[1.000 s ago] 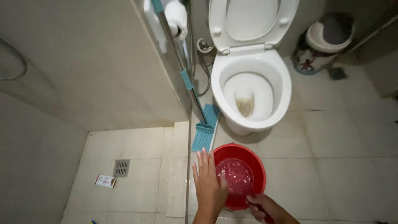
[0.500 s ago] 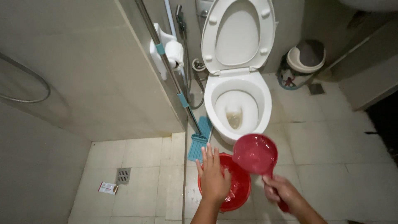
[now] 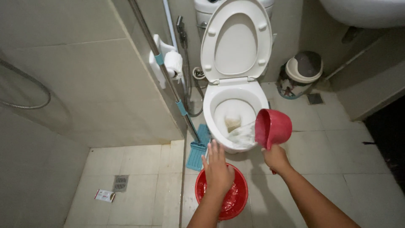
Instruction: The person uses a handheld bidet sprayer to rinse the toilet bowl and then pours water from a red bucket into the bowl using a red scoop. Finally, they apply a cleaning liquid from a white bottle into the toilet bowl.
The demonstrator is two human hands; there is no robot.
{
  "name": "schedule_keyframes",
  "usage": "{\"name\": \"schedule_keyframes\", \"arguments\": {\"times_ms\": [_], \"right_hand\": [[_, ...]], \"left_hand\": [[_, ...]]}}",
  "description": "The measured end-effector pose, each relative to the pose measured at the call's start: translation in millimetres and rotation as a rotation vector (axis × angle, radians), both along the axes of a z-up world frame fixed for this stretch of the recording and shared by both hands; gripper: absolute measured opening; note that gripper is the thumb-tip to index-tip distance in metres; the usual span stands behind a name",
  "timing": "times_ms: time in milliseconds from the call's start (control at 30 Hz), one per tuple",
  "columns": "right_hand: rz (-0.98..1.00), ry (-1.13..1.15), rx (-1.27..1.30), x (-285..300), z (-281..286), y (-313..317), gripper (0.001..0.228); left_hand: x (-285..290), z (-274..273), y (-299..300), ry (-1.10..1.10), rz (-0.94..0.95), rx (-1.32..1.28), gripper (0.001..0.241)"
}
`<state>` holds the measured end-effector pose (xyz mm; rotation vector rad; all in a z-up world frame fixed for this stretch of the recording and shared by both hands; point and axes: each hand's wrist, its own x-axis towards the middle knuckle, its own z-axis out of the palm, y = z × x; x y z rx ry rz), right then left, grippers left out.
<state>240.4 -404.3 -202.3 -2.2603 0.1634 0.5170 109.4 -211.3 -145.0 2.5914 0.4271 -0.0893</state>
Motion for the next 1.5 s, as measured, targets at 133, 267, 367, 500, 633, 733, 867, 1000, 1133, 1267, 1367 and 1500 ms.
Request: {"name": "schedule_keyframes", "arguments": {"times_ms": [133,267,367,500,633,733,867,1000,1133,1267,1367,1500], "right_hand": [[0.047,-0.149,-0.321,8.6,9.9,-1.5,0.034],[0.05,-0.198,-0.408,-4.9,76.9,9.7,0.038],[0.093,-0.384,-0.462,2.3,68.6,-2.7,0.031],[0.104,-0.41,-0.478,-7.4,58.5,-6.2,0.046],[0.177,-0.197,-0.094,-32.7,-21.0,-15.1,0.032],[0.356,-0.044,0.133,-64.9,-99.8,-17.3,0.036],[0.527,0.294,-0.038,-100.9,-143.3,8.8,0.024],[0.783,0.309,-0.302,-114.1,-286.4,24.8,0.023],[0.769,0.123,-0.289,-123.0,-364.2,54.8,0.024],[0.795,0.117,-0.421,-122.7,-380.7,84.5,0.026],[0.827,0.195,-0.494,-118.7,-415.4,87.5,0.026],[0.924,0.192,-0.539,-124.0,-461.2,86.7,0.025]], "left_hand": [[1.4,0.0,-6.8,0.041,0.017,-0.006,0.087],[-2.8,5.6,-12.5,0.15,0.003,-0.035,0.09],[-6.7,10.0,-15.8,0.17,0.02,-0.06,0.087],[-7.5,6.1,-13.8,0.224,0.002,-0.011,0.09],[-7.2,-6.4,-7.1,0.206,0.025,-0.003,0.088],[-10.0,-25.5,1.4,0.156,0.031,0.006,0.09],[-15.8,-56.7,13.8,0.039,0.045,0.0,0.09],[-16.9,-113.1,33.3,-0.052,-0.001,0.069,0.09],[-18.5,-146.0,46.9,-0.152,-0.03,0.105,0.092],[-21.4,-172.0,54.1,-0.17,-0.064,0.12,0.09],[-28.7,-192.7,58.0,-0.2,-0.068,0.121,0.089],[-39.6,-214.8,62.1,-0.152,-0.054,0.097,0.092]]}}
